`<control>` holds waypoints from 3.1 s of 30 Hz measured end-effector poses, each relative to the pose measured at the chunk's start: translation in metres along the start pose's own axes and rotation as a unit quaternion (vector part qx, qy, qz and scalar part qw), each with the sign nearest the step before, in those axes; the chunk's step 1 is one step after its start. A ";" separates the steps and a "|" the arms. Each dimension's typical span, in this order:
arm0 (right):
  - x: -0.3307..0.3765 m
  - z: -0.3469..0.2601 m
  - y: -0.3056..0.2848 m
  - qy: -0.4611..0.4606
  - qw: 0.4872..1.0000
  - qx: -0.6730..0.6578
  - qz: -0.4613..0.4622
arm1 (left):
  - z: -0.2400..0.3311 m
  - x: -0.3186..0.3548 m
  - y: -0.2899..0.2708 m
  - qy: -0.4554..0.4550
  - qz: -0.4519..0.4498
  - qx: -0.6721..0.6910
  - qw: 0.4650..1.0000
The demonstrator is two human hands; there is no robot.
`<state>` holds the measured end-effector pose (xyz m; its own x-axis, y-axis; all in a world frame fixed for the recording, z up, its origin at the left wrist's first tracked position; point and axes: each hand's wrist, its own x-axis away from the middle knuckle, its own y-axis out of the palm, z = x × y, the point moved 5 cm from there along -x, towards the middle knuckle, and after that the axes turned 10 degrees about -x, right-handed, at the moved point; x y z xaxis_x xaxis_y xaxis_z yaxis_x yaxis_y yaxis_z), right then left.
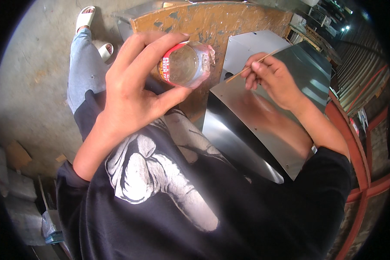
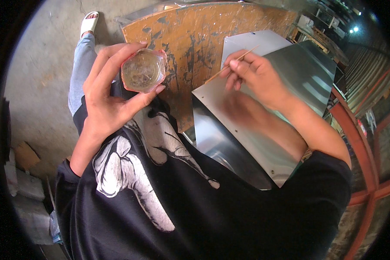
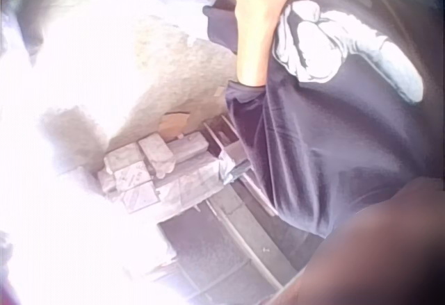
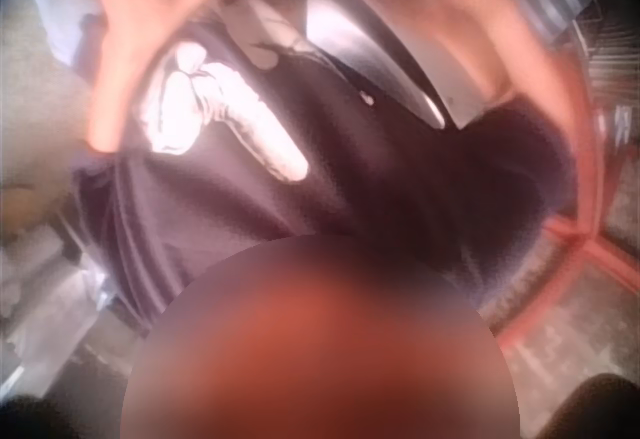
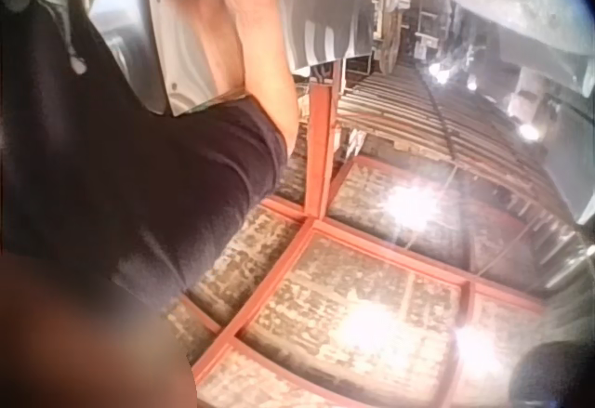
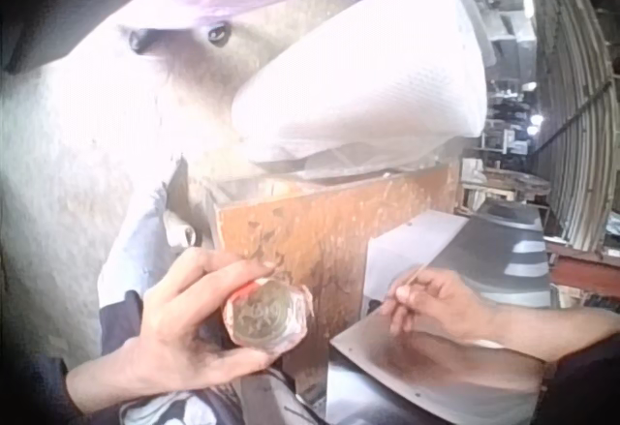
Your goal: The person applies a viscous substance from a small container onto a curved stainless steel panel using a wooden stick, then wipes the panel with a cloth. The person repeats the application and wiping on different sections of the panel.
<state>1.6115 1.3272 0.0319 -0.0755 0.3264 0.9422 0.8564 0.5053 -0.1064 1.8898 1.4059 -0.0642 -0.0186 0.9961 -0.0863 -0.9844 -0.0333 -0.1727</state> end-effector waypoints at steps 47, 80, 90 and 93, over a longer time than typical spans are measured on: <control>0.067 -0.067 0.265 -0.596 0.722 0.194 0.292 | 0.044 0.018 -0.130 0.210 -0.068 -0.124 0.967; 0.051 0.205 1.253 -0.362 0.598 0.433 -0.570 | 0.117 0.832 -0.471 -0.267 0.816 -0.369 0.356; 0.207 0.499 1.691 -0.440 0.262 0.456 -0.728 | 0.031 1.031 -0.504 -0.344 0.912 -0.217 -0.063; 0.260 0.582 1.842 -0.502 0.199 0.363 -0.759 | 0.023 1.077 -0.539 -0.362 0.893 -0.202 -0.176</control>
<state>2.8724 2.8075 -0.1039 -0.3426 -0.8320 -0.4365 -0.8154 0.4941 -0.3018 2.3963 2.4988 -0.0412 0.2661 -0.8880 -0.3751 0.7577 0.4332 -0.4881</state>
